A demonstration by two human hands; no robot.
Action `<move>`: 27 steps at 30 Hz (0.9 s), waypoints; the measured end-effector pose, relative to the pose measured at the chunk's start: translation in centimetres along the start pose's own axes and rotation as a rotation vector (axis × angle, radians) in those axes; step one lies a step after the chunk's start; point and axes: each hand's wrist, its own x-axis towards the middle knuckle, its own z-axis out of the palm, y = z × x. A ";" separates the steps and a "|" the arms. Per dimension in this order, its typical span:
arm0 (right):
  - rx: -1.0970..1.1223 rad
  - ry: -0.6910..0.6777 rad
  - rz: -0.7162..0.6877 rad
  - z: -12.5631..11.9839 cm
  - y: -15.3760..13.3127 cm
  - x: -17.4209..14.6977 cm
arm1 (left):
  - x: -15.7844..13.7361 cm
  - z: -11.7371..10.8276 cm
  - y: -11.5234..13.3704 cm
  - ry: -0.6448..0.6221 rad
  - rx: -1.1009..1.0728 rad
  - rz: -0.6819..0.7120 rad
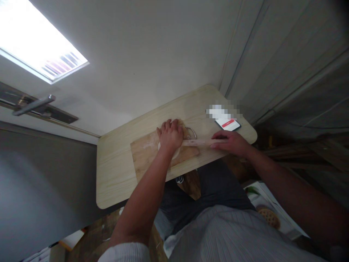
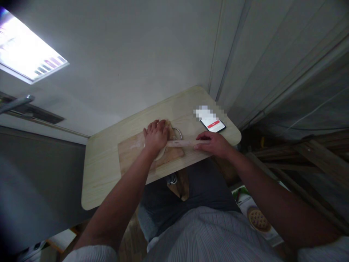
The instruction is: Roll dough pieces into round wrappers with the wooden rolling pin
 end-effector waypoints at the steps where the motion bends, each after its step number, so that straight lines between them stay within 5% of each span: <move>1: -0.005 0.016 0.012 0.0 0.0 0.0 | 0.1 0.0 0.0 0.002 0.001 -0.001; 27: 0.141 0.064 0.198 0.2 -0.7 0.2 | 3.2 0.4 0.6 0.019 -0.021 -0.088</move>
